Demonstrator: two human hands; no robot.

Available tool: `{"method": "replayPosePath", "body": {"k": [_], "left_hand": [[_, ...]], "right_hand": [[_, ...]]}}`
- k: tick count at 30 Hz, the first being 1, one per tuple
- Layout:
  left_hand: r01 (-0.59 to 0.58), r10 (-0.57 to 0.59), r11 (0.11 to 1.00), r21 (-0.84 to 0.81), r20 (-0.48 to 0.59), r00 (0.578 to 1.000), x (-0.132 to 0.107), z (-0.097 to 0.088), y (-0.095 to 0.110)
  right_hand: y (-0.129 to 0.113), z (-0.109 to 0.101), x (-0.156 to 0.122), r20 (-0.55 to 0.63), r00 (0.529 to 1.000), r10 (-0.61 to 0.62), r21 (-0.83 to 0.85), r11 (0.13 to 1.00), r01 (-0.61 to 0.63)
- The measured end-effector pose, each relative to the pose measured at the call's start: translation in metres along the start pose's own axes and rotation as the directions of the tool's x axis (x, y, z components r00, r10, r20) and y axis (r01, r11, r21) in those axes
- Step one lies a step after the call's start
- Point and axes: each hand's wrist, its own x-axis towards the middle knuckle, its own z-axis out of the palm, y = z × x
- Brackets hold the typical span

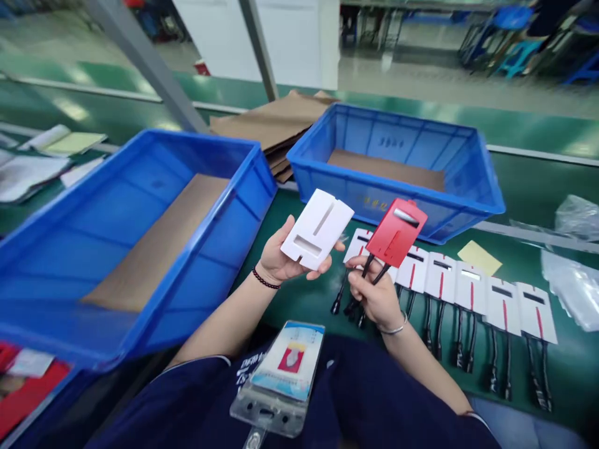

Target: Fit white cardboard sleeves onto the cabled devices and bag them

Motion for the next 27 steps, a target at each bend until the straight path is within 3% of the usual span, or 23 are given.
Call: {"method": "replayPosePath", "body": {"k": [2,4,5,6,8,9,11,13,16,20,22,25,27], "left_hand": [[-0.051,0.065,0.993,0.104,-0.138,0.988,-0.029,-0.004,-0.011],[-0.092,0.224,0.889,0.448,-0.252,0.941,-0.052,-0.007,-0.017],[-0.082,0.333,0.747,0.660,-0.264,0.905,-0.062,-0.008,-0.019],[-0.057,0.442,0.547,0.835,-0.230,0.867,-0.070,-0.009,-0.021],[-0.011,0.591,0.138,0.990,-0.073,0.803,-0.080,-0.007,-0.024],[-0.006,0.626,-0.002,1.000,0.006,0.780,-0.084,-0.006,-0.026],[-0.013,0.641,-0.143,0.990,0.102,0.761,-0.087,-0.005,-0.027],[-0.005,0.632,-0.163,0.987,0.108,0.767,-0.087,-0.007,-0.028],[0.015,0.602,-0.124,0.992,0.063,0.796,-0.085,-0.014,-0.028],[0.017,0.555,-0.109,0.994,0.046,0.831,-0.081,-0.016,-0.031],[0.014,0.555,-0.131,0.991,0.062,0.830,-0.079,-0.013,-0.034],[-0.001,0.576,-0.191,0.982,0.113,0.810,-0.077,-0.010,-0.039],[-0.017,0.583,-0.225,0.974,0.148,0.799,-0.079,-0.013,-0.044]], "right_hand": [[0.001,0.003,0.000,0.026,1.000,0.000,-0.041,0.999,0.002],[0.003,0.008,0.000,0.041,0.999,0.000,-0.079,0.997,0.003],[0.003,0.011,0.000,0.043,0.999,0.004,-0.105,0.994,0.000],[0.004,0.015,0.000,0.041,0.999,0.010,-0.134,0.991,-0.004],[0.005,0.021,0.002,0.021,1.000,0.021,-0.179,0.984,-0.017],[0.006,0.024,0.003,0.009,1.000,0.027,-0.190,0.981,-0.025],[0.007,0.028,0.005,-0.009,0.999,0.041,-0.196,0.980,-0.042],[0.008,0.030,0.006,-0.038,0.999,0.037,-0.202,0.978,-0.044],[0.010,0.029,0.008,-0.084,0.995,-0.044,-0.256,0.966,0.021],[0.015,0.029,0.011,0.010,0.987,-0.160,-0.412,0.899,0.150],[0.018,0.030,0.013,-0.005,0.989,-0.147,-0.469,0.874,0.128],[0.023,0.031,0.016,-0.157,0.983,-0.099,-0.466,0.885,0.015],[0.023,0.031,0.019,-0.193,0.980,-0.040,-0.435,0.899,-0.049]]}}
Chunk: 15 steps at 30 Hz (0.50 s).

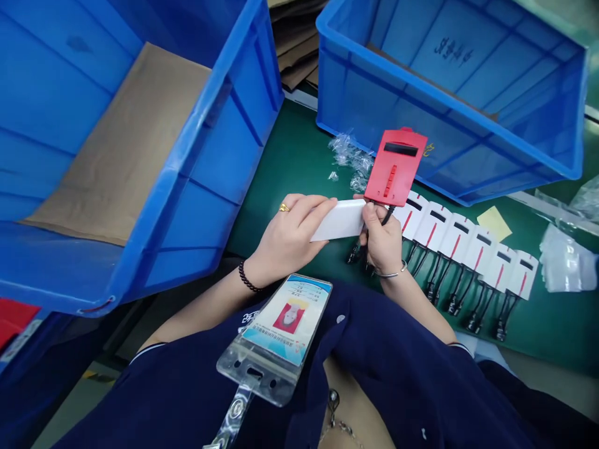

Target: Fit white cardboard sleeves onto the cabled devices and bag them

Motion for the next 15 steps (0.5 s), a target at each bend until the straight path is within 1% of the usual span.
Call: {"method": "replayPosePath", "body": {"k": [2,3,4,5,6,7,8,9,10,11,13,14,15], "left_hand": [[-0.018,0.018,1.000,-0.005,-0.019,1.000,-0.006,0.003,-0.004],[-0.008,0.007,1.000,-0.018,-0.041,0.999,-0.009,0.005,-0.006],[0.022,-0.025,0.999,-0.044,-0.080,0.996,-0.013,0.006,-0.008],[0.071,-0.083,0.994,-0.089,-0.142,0.986,-0.015,0.007,-0.010],[0.137,-0.169,0.979,-0.154,-0.219,0.961,-0.018,0.008,-0.010],[0.211,-0.275,0.949,-0.235,-0.286,0.918,-0.019,0.008,-0.011],[0.276,-0.382,0.904,-0.327,-0.328,0.864,-0.020,0.008,-0.010],[0.322,-0.472,0.851,-0.414,-0.337,0.814,-0.021,0.009,-0.009],[0.349,-0.538,0.798,-0.491,-0.320,0.780,-0.021,0.009,-0.007],[0.361,-0.581,0.747,-0.558,-0.286,0.762,-0.021,0.010,-0.005],[0.334,-0.617,0.658,-0.675,-0.230,0.752,-0.020,0.014,-0.002],[0.310,-0.638,0.612,-0.728,-0.223,0.737,-0.019,0.016,0.000],[0.294,-0.673,0.558,-0.776,-0.216,0.708,-0.018,0.018,0.001]], "right_hand": [[-0.003,0.000,0.003,0.048,0.997,0.055,0.032,0.998,-0.057],[-0.005,0.001,0.005,0.070,0.994,0.079,0.057,0.995,-0.083],[-0.008,0.002,0.006,0.088,0.991,0.104,0.086,0.990,-0.112],[-0.011,0.003,0.007,0.101,0.987,0.128,0.119,0.983,-0.139],[-0.015,0.004,0.007,0.105,0.984,0.144,0.158,0.974,-0.160],[-0.018,0.005,0.007,0.106,0.983,0.153,0.201,0.964,-0.172],[-0.020,0.006,0.007,0.107,0.982,0.157,0.241,0.954,-0.179],[-0.022,0.007,0.007,0.108,0.982,0.158,0.274,0.944,-0.182],[-0.024,0.007,0.006,0.110,0.981,0.157,0.299,0.937,-0.183],[-0.024,0.008,0.006,0.111,0.982,0.155,0.314,0.932,-0.182],[-0.022,0.009,0.004,0.124,0.982,0.143,0.308,0.935,-0.175],[-0.020,0.011,0.002,0.129,0.982,0.135,0.295,0.941,-0.168],[-0.018,0.012,0.001,0.131,0.983,0.128,0.283,0.945,-0.161]]}}
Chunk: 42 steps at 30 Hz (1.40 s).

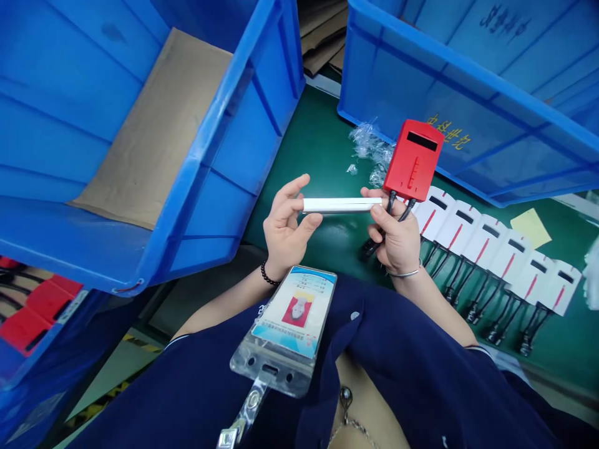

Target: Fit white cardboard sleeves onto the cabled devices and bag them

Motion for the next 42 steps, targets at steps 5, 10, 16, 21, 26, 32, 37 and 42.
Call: {"method": "replayPosePath", "body": {"k": [5,10,16,21,26,32,37,42], "left_hand": [[0.280,-0.313,0.924,-0.261,-0.093,0.945,0.004,0.007,-0.003],[0.342,-0.387,0.876,-0.341,-0.072,0.919,0.006,0.002,-0.007],[0.409,-0.436,0.854,-0.322,-0.014,0.900,0.002,-0.004,-0.015],[0.366,-0.462,0.829,-0.424,-0.149,0.874,0.003,-0.002,-0.024],[0.562,-0.766,0.478,-0.675,-0.007,0.642,0.004,-0.003,-0.025],[0.688,-0.829,0.289,-0.665,0.186,0.528,-0.012,0.004,-0.015],[0.726,-0.853,0.292,-0.623,0.174,0.492,-0.017,-0.011,-0.008],[0.709,-0.802,0.332,-0.622,0.209,0.559,-0.014,-0.039,-0.002]], "right_hand": [[0.019,0.004,-0.004,-0.045,0.999,-0.023,-0.041,0.999,0.021],[0.031,0.007,-0.006,-0.078,0.997,-0.020,-0.114,0.993,0.011],[0.034,0.007,-0.005,-0.073,0.997,0.008,-0.085,0.996,-0.015],[0.042,0.008,-0.015,0.037,0.999,-0.010,-0.163,0.986,0.016],[0.041,0.008,-0.026,0.141,0.989,0.054,-0.314,0.949,-0.008],[0.033,0.008,-0.028,0.155,0.987,0.039,-0.463,0.885,0.037],[0.025,0.000,-0.025,0.101,0.994,-0.039,-0.550,0.830,0.088],[0.002,-0.014,-0.020,0.169,0.963,-0.211,-0.707,0.655,0.268]]}}
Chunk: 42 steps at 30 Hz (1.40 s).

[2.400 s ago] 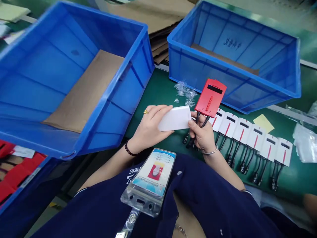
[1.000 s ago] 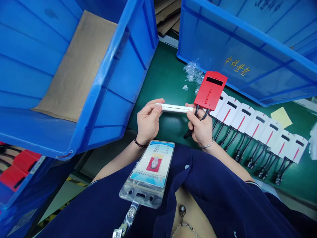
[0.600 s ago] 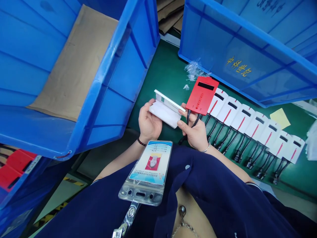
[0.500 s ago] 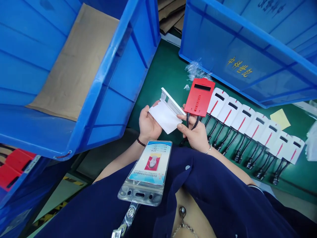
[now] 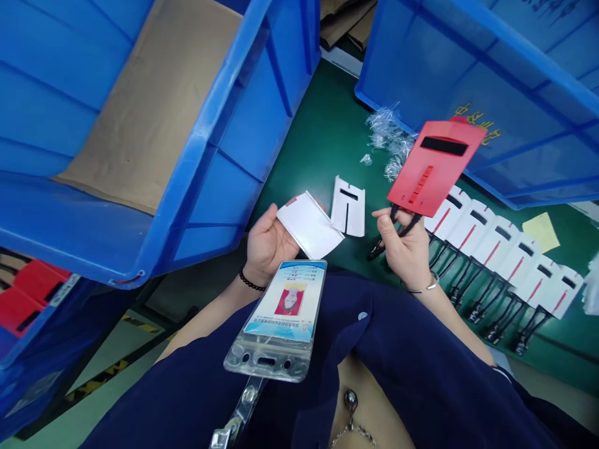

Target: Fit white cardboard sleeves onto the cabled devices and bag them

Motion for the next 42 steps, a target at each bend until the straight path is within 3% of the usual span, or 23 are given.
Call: {"method": "replayPosePath", "body": {"k": [4,9,14,19,22,30,37,39,42], "left_hand": [[-0.122,0.114,0.992,0.043,0.156,0.981,0.007,0.007,-0.005],[-0.200,0.182,0.978,0.054,0.233,0.955,0.014,0.028,-0.013],[-0.162,0.140,0.983,0.080,0.230,0.963,0.015,0.034,-0.004],[0.044,-0.010,0.992,-0.116,0.282,0.959,0.022,0.037,-0.007],[0.071,-0.015,0.981,-0.183,0.292,0.956,0.027,0.038,-0.009],[-0.044,0.065,0.994,-0.097,0.222,0.973,0.038,0.031,0.009],[-0.213,0.224,0.974,-0.074,0.189,0.956,0.028,0.027,-0.016],[-0.214,0.219,0.976,-0.047,0.180,0.959,0.027,0.024,-0.015],[-0.219,0.209,0.975,0.024,0.217,0.953,0.027,0.023,-0.005]], "right_hand": [[-0.015,-0.001,0.002,0.127,0.983,-0.135,-0.063,0.988,0.144],[-0.018,0.022,0.003,0.163,0.977,-0.137,0.037,0.991,0.132],[-0.008,0.029,0.007,0.160,0.946,-0.281,-0.097,0.950,0.298],[-0.005,0.029,0.009,0.177,0.921,-0.346,-0.176,0.910,0.375],[-0.004,0.031,0.010,0.201,0.911,-0.361,-0.211,0.892,0.400],[0.000,0.032,0.009,0.316,0.900,-0.302,-0.283,0.875,0.393],[-0.014,0.027,0.010,0.377,0.900,-0.219,-0.341,0.870,0.355],[-0.017,0.023,0.023,0.382,0.913,-0.143,-0.425,0.850,0.311],[-0.017,0.029,0.053,0.261,0.965,0.029,-0.639,0.754,0.151]]}}
